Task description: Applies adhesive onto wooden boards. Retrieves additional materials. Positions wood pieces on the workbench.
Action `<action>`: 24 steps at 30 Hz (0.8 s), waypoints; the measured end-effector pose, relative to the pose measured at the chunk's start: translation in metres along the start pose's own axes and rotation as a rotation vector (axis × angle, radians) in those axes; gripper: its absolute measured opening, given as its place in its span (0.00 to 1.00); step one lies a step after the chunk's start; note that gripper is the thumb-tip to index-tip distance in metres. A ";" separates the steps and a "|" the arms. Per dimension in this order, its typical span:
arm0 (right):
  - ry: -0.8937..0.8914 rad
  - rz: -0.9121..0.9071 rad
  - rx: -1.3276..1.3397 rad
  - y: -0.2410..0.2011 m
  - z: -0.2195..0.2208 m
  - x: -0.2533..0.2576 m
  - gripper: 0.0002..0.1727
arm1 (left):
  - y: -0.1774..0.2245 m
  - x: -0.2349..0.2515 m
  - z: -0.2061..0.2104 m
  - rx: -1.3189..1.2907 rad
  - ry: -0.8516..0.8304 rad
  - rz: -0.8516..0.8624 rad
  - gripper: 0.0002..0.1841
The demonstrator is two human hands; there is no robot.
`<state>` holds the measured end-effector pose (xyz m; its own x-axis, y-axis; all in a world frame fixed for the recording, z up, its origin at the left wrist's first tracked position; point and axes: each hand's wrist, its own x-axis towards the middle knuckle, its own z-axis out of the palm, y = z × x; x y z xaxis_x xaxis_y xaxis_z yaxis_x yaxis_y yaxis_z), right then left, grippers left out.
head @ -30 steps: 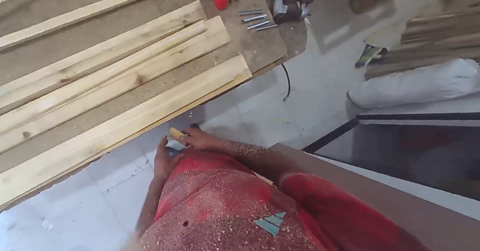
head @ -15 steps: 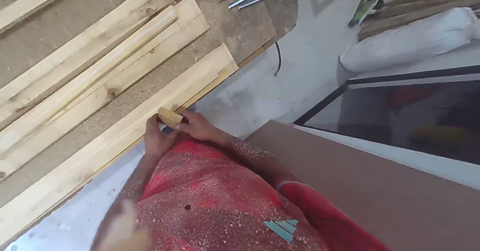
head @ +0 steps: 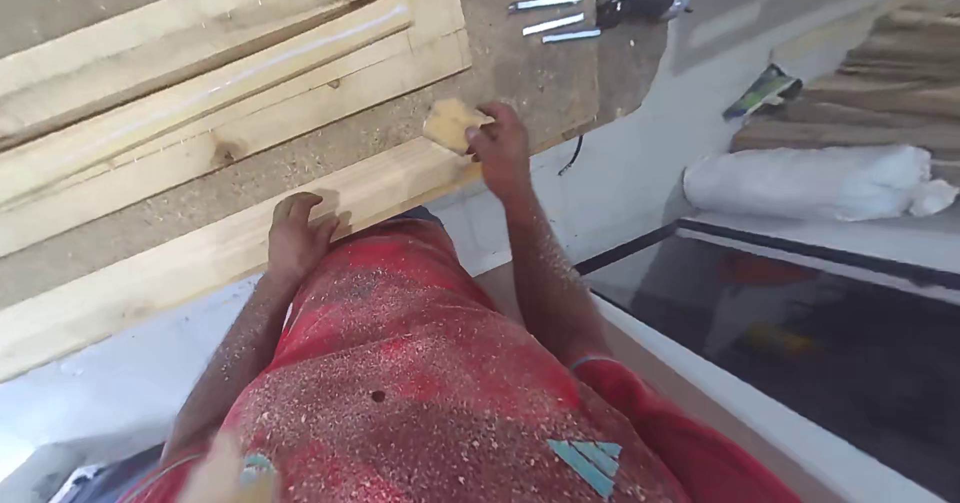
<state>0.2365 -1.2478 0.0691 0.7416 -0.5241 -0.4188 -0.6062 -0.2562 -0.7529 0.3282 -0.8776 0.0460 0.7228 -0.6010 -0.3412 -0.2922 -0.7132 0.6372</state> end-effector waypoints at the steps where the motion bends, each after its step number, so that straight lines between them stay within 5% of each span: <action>1: -0.051 -0.011 -0.043 0.001 -0.008 0.020 0.25 | 0.005 0.005 0.004 -0.011 0.040 -0.013 0.27; 6: -0.447 -0.114 -0.210 0.004 0.001 0.074 0.23 | 0.051 0.040 0.025 -0.024 0.063 -0.036 0.26; 10: -0.590 -0.165 -0.309 0.002 0.016 0.082 0.21 | 0.087 0.075 0.043 -0.017 0.044 0.019 0.30; 19: -0.554 -0.399 -0.509 0.013 0.025 0.078 0.18 | 0.112 0.108 0.074 0.143 -0.160 0.058 0.58; 24: -0.450 -0.217 -0.379 0.007 0.007 0.064 0.23 | 0.117 0.112 0.078 0.256 -0.188 0.038 0.64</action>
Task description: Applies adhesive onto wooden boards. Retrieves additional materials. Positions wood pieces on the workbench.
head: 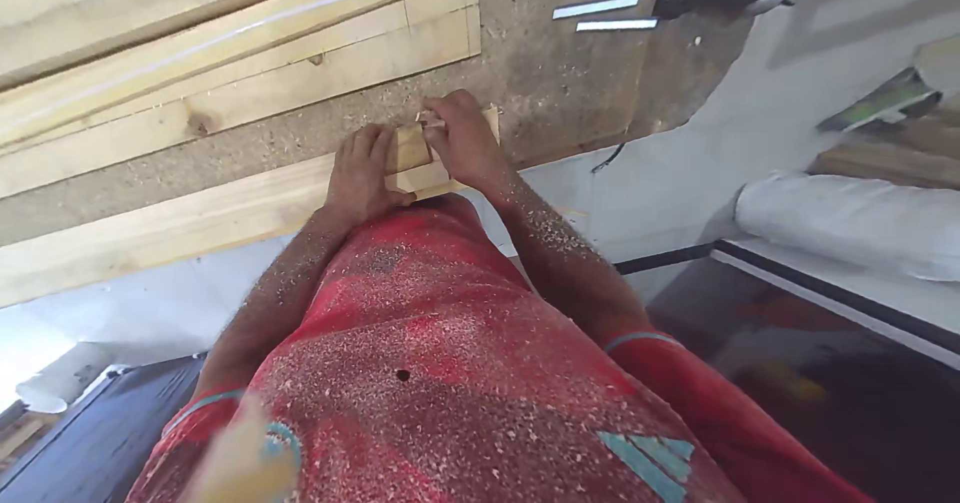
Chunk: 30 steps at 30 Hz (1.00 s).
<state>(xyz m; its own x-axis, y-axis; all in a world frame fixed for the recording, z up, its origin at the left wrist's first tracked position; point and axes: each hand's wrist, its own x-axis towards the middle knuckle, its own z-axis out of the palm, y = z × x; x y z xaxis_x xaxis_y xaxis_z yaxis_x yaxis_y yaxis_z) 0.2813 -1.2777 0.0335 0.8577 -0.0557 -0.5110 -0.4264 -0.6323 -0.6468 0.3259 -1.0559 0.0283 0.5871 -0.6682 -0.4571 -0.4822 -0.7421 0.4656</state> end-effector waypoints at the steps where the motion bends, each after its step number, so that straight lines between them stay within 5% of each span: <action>1: 0.060 0.056 0.050 0.004 -0.003 -0.009 0.22 | 0.001 0.001 -0.001 0.012 -0.013 -0.013 0.65; 8: 0.274 0.160 0.136 0.063 0.023 -0.072 0.20 | 0.010 0.012 0.003 0.113 -0.034 -0.058 0.70; 14: 0.490 0.100 0.174 0.084 0.050 -0.073 0.17 | 0.015 0.016 0.008 0.120 -0.046 -0.065 0.68; 30: 0.339 -0.149 -0.073 0.089 0.060 -0.079 0.19 | 0.006 0.009 0.022 0.117 0.076 0.073 0.64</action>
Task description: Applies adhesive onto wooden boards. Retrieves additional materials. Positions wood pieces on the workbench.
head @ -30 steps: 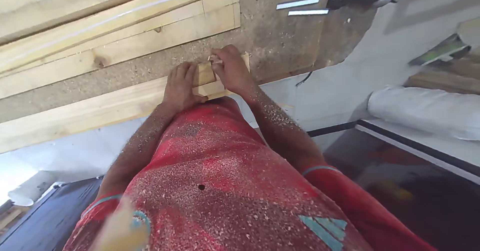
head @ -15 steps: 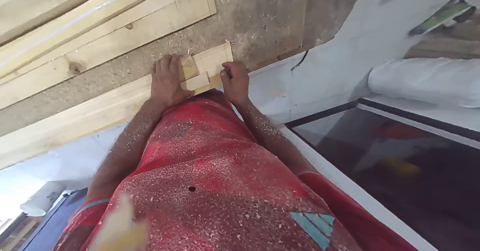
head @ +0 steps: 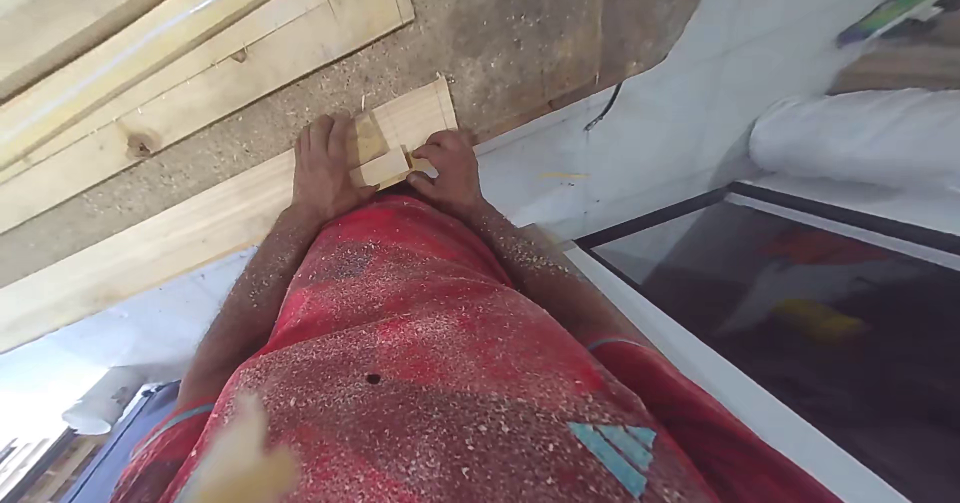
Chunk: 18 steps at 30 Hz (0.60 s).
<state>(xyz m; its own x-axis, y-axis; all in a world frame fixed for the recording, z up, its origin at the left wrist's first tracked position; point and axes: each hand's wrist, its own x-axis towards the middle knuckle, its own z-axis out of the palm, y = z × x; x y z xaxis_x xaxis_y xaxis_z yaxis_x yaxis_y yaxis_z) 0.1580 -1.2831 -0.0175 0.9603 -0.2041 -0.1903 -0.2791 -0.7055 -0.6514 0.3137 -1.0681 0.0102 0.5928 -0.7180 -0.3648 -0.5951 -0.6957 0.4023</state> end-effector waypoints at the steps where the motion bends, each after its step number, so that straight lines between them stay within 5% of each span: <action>1: -0.012 0.005 -0.007 -0.001 0.001 0.000 0.19 | 0.000 0.000 0.000 -0.009 0.010 0.013 0.64; 18: 0.133 -0.067 -0.040 0.006 0.016 0.001 0.09 | -0.007 -0.002 -0.001 -0.061 -0.015 -0.039 0.71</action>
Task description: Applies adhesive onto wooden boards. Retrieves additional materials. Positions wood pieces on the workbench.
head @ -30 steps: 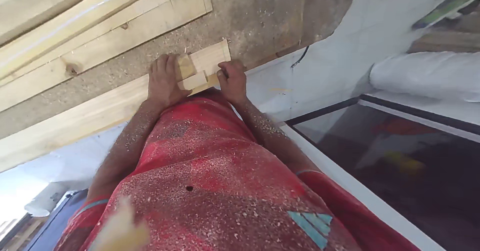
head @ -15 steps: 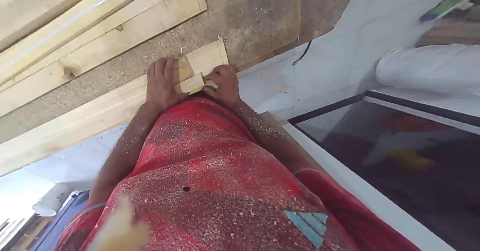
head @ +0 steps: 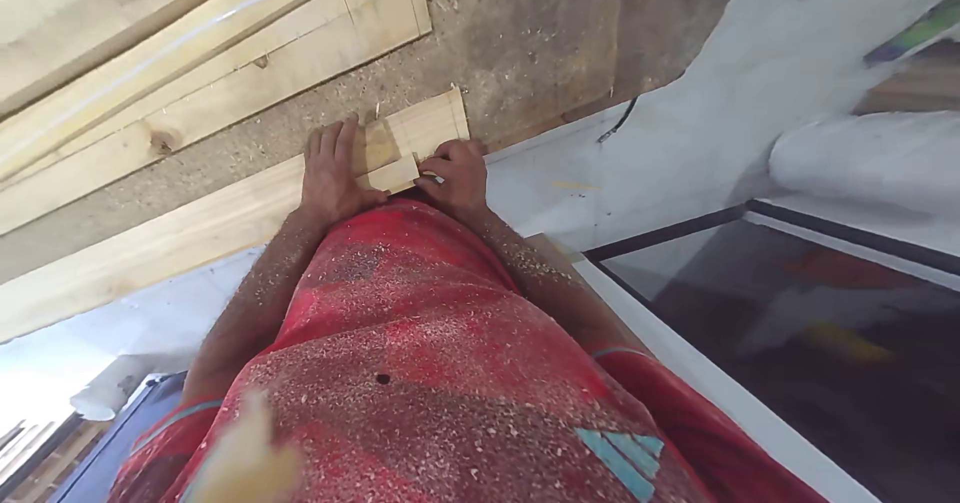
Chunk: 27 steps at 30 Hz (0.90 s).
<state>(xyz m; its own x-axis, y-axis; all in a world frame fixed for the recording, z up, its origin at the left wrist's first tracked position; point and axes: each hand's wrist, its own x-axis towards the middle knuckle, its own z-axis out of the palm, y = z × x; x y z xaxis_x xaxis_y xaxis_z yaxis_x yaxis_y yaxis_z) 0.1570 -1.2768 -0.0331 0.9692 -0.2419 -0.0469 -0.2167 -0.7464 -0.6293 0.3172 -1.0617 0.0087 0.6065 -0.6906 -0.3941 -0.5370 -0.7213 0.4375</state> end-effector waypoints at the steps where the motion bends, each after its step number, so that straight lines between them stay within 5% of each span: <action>1: -0.001 -0.002 0.002 0.000 0.000 0.000 0.09 | 0.001 0.001 -0.003 0.018 -0.024 -0.020 0.71; 9: -0.024 -0.013 -0.024 0.002 -0.001 0.001 0.10 | 0.017 0.013 -0.013 0.065 -0.137 -0.125 0.66; 27: -0.070 0.039 -0.043 -0.007 -0.008 0.004 0.11 | 0.011 0.013 -0.009 0.011 -0.098 -0.076 0.65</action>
<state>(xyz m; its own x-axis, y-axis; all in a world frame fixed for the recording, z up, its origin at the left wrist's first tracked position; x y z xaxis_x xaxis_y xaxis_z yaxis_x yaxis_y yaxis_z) 0.1613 -1.2776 -0.0225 0.9654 -0.2284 -0.1257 -0.2577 -0.7633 -0.5924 0.3247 -1.0783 0.0159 0.5859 -0.6352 -0.5033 -0.4983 -0.7721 0.3944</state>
